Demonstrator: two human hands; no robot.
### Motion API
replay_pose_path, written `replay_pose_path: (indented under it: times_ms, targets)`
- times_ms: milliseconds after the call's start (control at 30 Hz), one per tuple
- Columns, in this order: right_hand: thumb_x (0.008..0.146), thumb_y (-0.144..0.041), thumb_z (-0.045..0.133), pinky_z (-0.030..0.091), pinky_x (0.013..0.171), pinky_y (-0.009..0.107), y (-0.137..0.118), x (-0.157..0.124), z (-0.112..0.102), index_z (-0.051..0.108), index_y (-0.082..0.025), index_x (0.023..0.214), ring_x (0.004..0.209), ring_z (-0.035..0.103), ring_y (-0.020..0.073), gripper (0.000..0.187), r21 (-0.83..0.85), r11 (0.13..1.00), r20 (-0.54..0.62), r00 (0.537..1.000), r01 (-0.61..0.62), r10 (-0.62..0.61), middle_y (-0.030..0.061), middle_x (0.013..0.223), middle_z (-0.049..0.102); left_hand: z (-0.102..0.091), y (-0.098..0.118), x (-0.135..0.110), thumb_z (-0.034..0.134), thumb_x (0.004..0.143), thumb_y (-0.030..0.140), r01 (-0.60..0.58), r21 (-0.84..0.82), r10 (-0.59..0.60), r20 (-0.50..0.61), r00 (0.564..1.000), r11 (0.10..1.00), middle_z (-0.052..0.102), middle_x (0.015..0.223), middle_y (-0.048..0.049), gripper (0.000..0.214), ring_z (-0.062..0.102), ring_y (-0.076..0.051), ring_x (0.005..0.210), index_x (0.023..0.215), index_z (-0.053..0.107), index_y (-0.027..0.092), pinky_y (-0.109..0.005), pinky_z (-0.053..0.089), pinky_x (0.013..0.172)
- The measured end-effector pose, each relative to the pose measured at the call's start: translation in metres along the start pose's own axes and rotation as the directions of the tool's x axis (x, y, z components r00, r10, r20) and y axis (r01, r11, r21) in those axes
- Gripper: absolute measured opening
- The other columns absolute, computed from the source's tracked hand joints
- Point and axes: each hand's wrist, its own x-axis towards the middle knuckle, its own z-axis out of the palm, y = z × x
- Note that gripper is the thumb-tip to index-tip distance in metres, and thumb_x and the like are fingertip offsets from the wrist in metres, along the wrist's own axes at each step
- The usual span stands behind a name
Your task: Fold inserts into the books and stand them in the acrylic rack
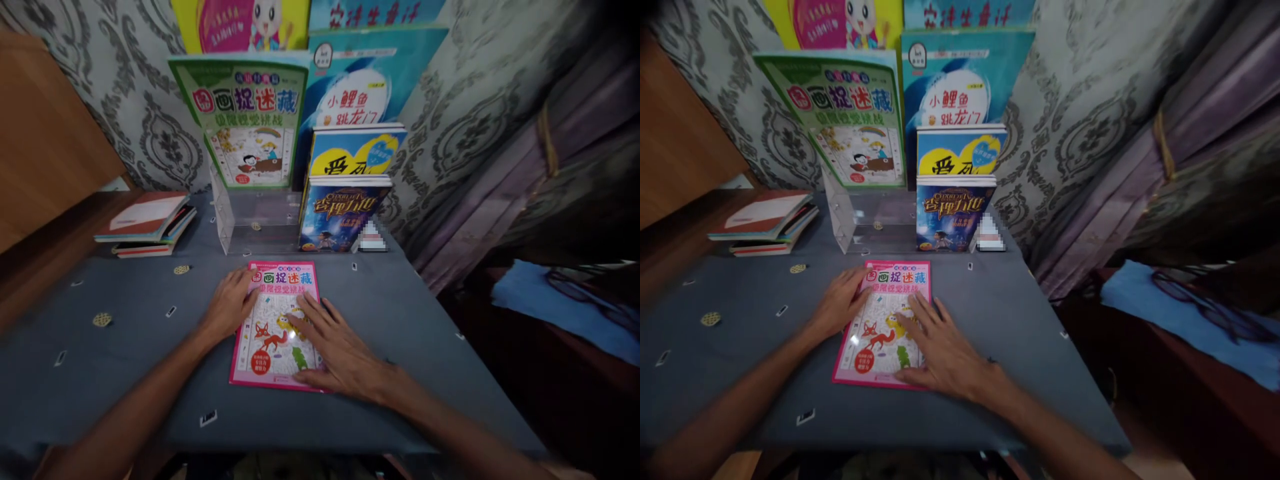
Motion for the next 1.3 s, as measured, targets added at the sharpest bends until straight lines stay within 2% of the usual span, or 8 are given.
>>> replay_pose_path:
  times_ms: [133,267,400,567,833,967,1100,1300]
  targets:
    - [0.087,-0.068,0.06,0.019,0.122,0.063,0.001,0.0,-0.004,0.039,-0.021,0.155,0.154,0.014,0.0376,0.085,0.04,0.999,0.048,0.999,-0.024,0.022,0.0197,0.164,0.027,0.0,-0.003,0.006,0.053,0.091,0.032,0.124,-0.426,-0.141,-0.009,0.99,0.896,0.069,0.125,-0.0107,0.04,0.064,-0.025,0.112,0.129,0.058,0.02,-0.044,0.05,0.102]
    - [0.087,-0.067,0.061,0.017,0.122,0.064,0.001,-0.002,-0.005,0.033,-0.024,0.158,0.155,0.009,0.0369,0.088,0.071,0.996,0.091,0.995,-0.055,0.048,0.0168,0.166,0.02,0.002,0.005,0.01,0.071,0.077,0.049,0.325,-0.828,-0.409,0.129,0.903,0.457,0.074,0.112,-0.0099,0.055,0.072,-0.024,0.096,0.122,0.06,0.019,-0.034,0.057,0.083]
    - [0.086,-0.069,0.06,0.016,0.122,0.064,0.004,-0.003,-0.006,0.032,-0.023,0.158,0.155,0.01,0.0372,0.09,0.103,0.993,0.106,0.993,-0.066,0.055,0.0161,0.167,0.015,0.004,0.023,0.008,0.084,0.063,0.053,0.445,-0.892,-0.511,0.346,0.787,0.083,0.077,0.082,-0.0042,0.058,0.074,-0.024,0.079,0.105,0.067,0.018,-0.028,0.055,0.065]
    - [0.084,-0.07,0.061,0.017,0.123,0.062,0.006,-0.002,-0.004,0.027,-0.025,0.16,0.154,0.012,0.0369,0.094,0.133,0.989,0.063,0.997,-0.057,0.049,0.0144,0.167,0.013,0.005,0.034,0.006,0.088,0.064,0.042,0.418,-0.897,-0.547,0.425,0.721,-0.145,0.077,0.082,-0.004,0.044,0.075,-0.024,0.077,0.095,0.067,0.019,-0.032,0.059,0.067]
    - [0.093,-0.045,0.062,0.028,0.122,0.054,0.017,0.001,0.015,0.025,-0.03,0.16,0.156,0.009,0.0331,0.078,0.266,0.936,-0.106,0.958,-0.232,0.268,0.0079,0.17,-0.004,0.002,0.031,0.009,0.085,0.07,0.035,0.331,-0.91,-0.596,0.413,0.688,-0.249,0.078,0.089,-0.0056,0.038,0.076,-0.026,0.086,0.098,0.066,0.019,-0.037,0.062,0.078]
    - [0.097,-0.044,0.052,0.033,0.121,0.049,0.029,0.013,0.026,0.042,-0.024,0.153,0.15,0.032,0.0306,0.06,0.446,0.863,-0.248,0.894,-0.237,0.374,0.0122,0.165,0.03,-0.006,0.033,0.013,0.086,0.068,0.035,0.252,-0.929,-0.62,0.368,0.693,-0.27,0.079,0.096,-0.0074,0.044,0.076,-0.027,0.093,0.103,0.065,0.019,-0.038,0.06,0.084]
    - [0.094,-0.049,0.054,0.055,0.098,0.048,0.03,0.03,0.026,0.039,-0.023,0.153,0.115,0.065,0.0293,0.066,0.715,0.692,-0.315,0.841,-0.095,0.441,0.0155,0.132,0.063,-0.014,0.036,0.015,0.088,0.063,0.046,0.207,-0.959,-0.651,0.285,0.703,-0.195,0.079,0.096,-0.0068,0.051,0.075,-0.027,0.091,0.101,0.067,0.019,-0.038,0.059,0.084]
    - [0.087,-0.048,0.063,0.058,0.066,0.036,0.016,0.053,0.005,0.053,-0.021,0.136,0.072,0.066,0.0201,0.057,0.896,0.443,-0.244,0.855,0.018,0.458,0.0075,0.096,0.072,-0.025,0.037,0.016,0.082,0.061,0.065,0.175,-0.984,-0.7,0.116,0.705,0.014,0.078,0.095,-0.0056,0.061,0.073,-0.025,0.087,0.098,0.069,0.019,-0.037,0.058,0.081]
